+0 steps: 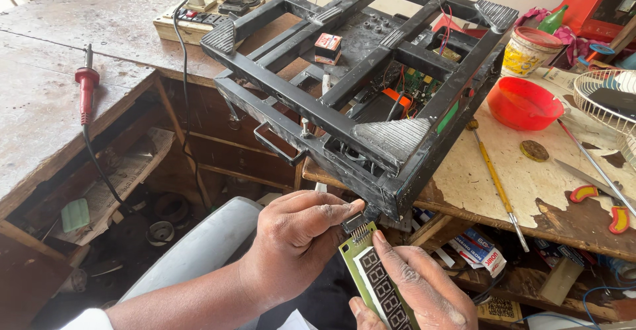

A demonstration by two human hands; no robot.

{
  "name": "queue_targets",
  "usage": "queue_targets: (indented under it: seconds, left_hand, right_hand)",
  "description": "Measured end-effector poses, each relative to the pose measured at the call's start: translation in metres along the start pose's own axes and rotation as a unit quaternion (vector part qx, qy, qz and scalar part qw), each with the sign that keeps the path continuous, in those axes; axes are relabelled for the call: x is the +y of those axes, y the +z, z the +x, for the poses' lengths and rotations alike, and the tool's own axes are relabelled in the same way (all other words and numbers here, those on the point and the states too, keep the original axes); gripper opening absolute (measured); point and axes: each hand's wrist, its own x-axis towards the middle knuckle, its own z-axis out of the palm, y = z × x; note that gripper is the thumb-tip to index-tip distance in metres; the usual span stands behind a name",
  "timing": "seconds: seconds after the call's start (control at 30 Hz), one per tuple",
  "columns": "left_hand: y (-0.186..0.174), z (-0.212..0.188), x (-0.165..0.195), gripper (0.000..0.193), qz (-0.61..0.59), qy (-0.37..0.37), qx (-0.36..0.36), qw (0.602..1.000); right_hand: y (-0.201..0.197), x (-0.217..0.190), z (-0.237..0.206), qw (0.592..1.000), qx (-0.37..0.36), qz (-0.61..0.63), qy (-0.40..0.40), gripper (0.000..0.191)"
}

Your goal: The person removes a green circuit board with a digital display from a black metal frame using a screwdriver. They inspect the board, flip it over, and attempt to reconnect a ribbon cable to the display module.

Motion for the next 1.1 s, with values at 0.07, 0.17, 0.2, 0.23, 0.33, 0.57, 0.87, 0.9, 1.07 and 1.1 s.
queue_targets:
  seconds: [0.07,0.17,0.2,0.23,0.33,0.57,0.87,0.9,1.07,1.1]
  left_hand:
    - [0.000,0.001,0.000,0.030,-0.006,-0.005,-0.003,1.000]
    - [-0.002,0.001,0.000,0.030,-0.004,-0.005,-0.009,1.000]
    - [-0.003,0.002,0.000,0.031,-0.002,-0.003,-0.011,1.000]
    - [-0.003,0.002,0.000,0.032,0.000,0.002,-0.010,1.000]
    - [-0.004,0.002,0.000,0.035,0.004,0.016,-0.006,1.000]
    - [-0.005,0.001,-0.001,0.042,0.006,0.035,-0.007,0.999]
    - [-0.012,0.003,-0.002,0.045,0.025,0.086,-0.026,0.996]
    - [-0.012,0.003,-0.002,0.046,0.029,0.091,-0.028,0.995]
    - [-0.009,0.002,-0.001,0.044,0.013,0.052,-0.031,0.998]
    - [-0.009,0.002,-0.001,0.044,0.011,0.050,-0.033,0.998]
  right_hand:
    - [0.000,0.002,0.000,1.000,-0.003,0.002,-0.004,0.066]
    - [0.000,0.005,-0.001,1.000,-0.008,0.021,-0.008,0.066]
    - [0.001,0.006,-0.002,0.999,-0.009,0.030,-0.009,0.066]
    - [0.001,0.006,-0.002,1.000,-0.009,0.023,-0.002,0.066]
    - [0.001,0.009,-0.005,1.000,-0.016,0.020,0.012,0.066]
    - [0.000,0.011,-0.007,0.999,-0.035,0.031,0.010,0.066]
    - [-0.001,0.011,-0.005,0.998,-0.046,0.028,0.037,0.068]
    - [-0.002,0.011,-0.005,0.998,-0.046,0.030,0.037,0.068]
    - [-0.002,0.011,-0.004,0.998,-0.027,0.043,0.022,0.069]
    - [-0.002,0.012,-0.004,0.999,-0.025,0.045,0.018,0.069]
